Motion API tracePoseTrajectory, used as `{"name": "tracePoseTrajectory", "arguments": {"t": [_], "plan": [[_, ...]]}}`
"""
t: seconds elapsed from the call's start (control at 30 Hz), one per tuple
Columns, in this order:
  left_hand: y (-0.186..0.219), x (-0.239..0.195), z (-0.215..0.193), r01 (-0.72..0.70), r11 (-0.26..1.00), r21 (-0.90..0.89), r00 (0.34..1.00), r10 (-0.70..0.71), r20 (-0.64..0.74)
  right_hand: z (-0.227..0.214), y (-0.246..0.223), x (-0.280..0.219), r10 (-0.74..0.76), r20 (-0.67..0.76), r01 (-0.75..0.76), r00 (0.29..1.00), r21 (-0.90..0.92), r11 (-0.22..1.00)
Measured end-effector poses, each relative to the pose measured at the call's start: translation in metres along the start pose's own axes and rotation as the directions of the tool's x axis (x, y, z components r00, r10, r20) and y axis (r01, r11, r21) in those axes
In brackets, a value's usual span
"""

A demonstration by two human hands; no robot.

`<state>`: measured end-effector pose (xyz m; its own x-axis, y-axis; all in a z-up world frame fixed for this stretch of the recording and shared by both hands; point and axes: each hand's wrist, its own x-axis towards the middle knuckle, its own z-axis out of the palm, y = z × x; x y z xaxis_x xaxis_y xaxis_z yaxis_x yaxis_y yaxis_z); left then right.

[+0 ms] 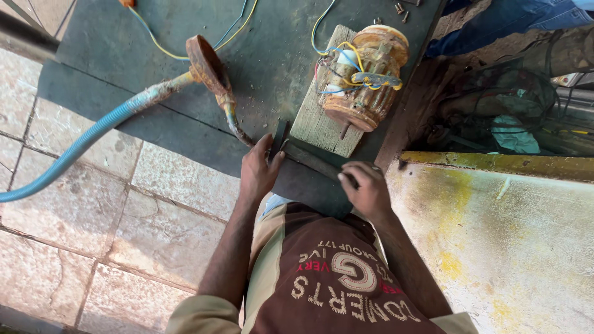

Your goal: The person uses a wrench to loosen and tighten bolts on a small electric motor mounted on a wooden block. They then use a hammer and a metal bar to tap the motor shaft, likely to adjust or seat a component.

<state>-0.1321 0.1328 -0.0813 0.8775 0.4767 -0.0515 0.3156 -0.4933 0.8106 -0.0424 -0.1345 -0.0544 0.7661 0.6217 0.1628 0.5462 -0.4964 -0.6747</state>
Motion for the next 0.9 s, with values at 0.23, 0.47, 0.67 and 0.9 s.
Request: {"name": "tracePoseTrajectory", "arguments": {"t": [0.23, 0.47, 0.67, 0.9], "plan": [[0.018, -0.004, -0.004, 0.107, 0.988, -0.107, 0.991, -0.116, -0.073, -0.038, 0.066, -0.012, 0.184, -0.170, -0.167, 0.968, 0.106, 0.980], [0.064, -0.030, 0.006, 0.233, 0.935, -0.267, 0.949, -0.279, -0.149, -0.087, 0.162, 0.057, 0.248, -0.087, -0.243, 0.965, 0.061, 0.968], [0.064, -0.087, 0.015, 0.304, 0.872, -0.383, 0.875, -0.414, -0.249, -0.083, 0.215, 0.194, 0.015, -0.143, -0.026, 0.990, -0.076, 0.997], [0.061, -0.151, 0.020, 0.361, 0.807, -0.468, 0.735, -0.555, -0.389, -0.067, 0.227, 0.242, -0.020, 0.008, 0.021, 1.000, -0.325, 0.946]]}}
